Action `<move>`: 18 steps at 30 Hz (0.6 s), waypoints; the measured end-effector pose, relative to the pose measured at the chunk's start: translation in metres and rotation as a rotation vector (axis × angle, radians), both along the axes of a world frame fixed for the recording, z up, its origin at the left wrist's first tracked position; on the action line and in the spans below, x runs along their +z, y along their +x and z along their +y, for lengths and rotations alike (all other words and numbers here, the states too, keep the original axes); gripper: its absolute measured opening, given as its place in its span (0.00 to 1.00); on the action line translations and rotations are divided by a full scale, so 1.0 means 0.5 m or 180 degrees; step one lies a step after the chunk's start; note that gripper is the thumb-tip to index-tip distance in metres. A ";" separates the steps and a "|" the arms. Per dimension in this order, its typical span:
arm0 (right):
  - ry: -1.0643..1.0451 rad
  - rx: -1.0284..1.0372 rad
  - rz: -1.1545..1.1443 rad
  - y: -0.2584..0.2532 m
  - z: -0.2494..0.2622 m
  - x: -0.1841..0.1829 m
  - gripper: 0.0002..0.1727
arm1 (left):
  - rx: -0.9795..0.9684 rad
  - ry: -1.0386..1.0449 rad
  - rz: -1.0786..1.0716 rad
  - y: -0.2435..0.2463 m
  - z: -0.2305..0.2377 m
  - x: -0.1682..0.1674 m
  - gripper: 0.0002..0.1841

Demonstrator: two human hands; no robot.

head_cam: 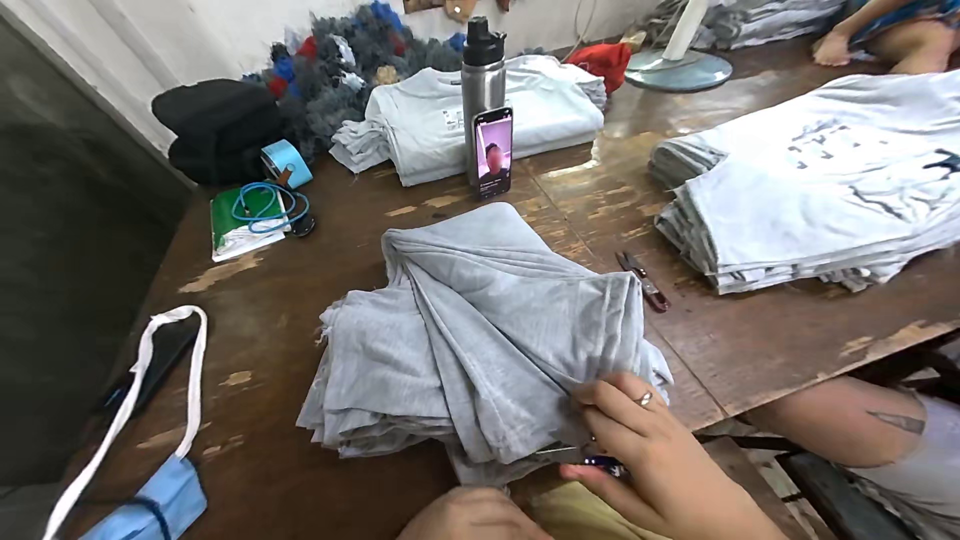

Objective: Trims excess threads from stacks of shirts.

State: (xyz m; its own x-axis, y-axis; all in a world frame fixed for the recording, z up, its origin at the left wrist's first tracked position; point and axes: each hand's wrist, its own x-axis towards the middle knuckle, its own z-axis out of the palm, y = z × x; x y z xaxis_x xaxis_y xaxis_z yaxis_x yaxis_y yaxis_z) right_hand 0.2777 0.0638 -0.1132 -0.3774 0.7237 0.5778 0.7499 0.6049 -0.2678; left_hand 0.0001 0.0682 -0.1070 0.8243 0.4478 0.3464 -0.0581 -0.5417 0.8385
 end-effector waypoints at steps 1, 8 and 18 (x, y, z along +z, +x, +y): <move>0.0094 -0.0086 0.0095 -0.010 -0.002 0.000 0.25 | 0.0291 0.0111 0.0037 -0.004 -0.001 0.004 0.24; 0.0327 0.0195 0.0195 -0.051 0.042 0.033 0.04 | 0.2772 0.0971 0.0374 0.020 -0.004 -0.009 0.17; 0.0145 0.0037 0.0957 0.042 0.036 0.094 0.10 | 0.2996 0.1344 -0.0204 0.077 -0.004 -0.073 0.03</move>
State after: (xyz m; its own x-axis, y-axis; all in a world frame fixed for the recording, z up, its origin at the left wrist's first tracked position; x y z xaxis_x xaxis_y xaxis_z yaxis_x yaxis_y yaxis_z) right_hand 0.2985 0.0817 -0.0664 -0.1926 0.6912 0.6966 0.6340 0.6294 -0.4493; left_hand 0.0388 0.0661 -0.1437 0.1775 0.7337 0.6559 0.5038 -0.6403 0.5798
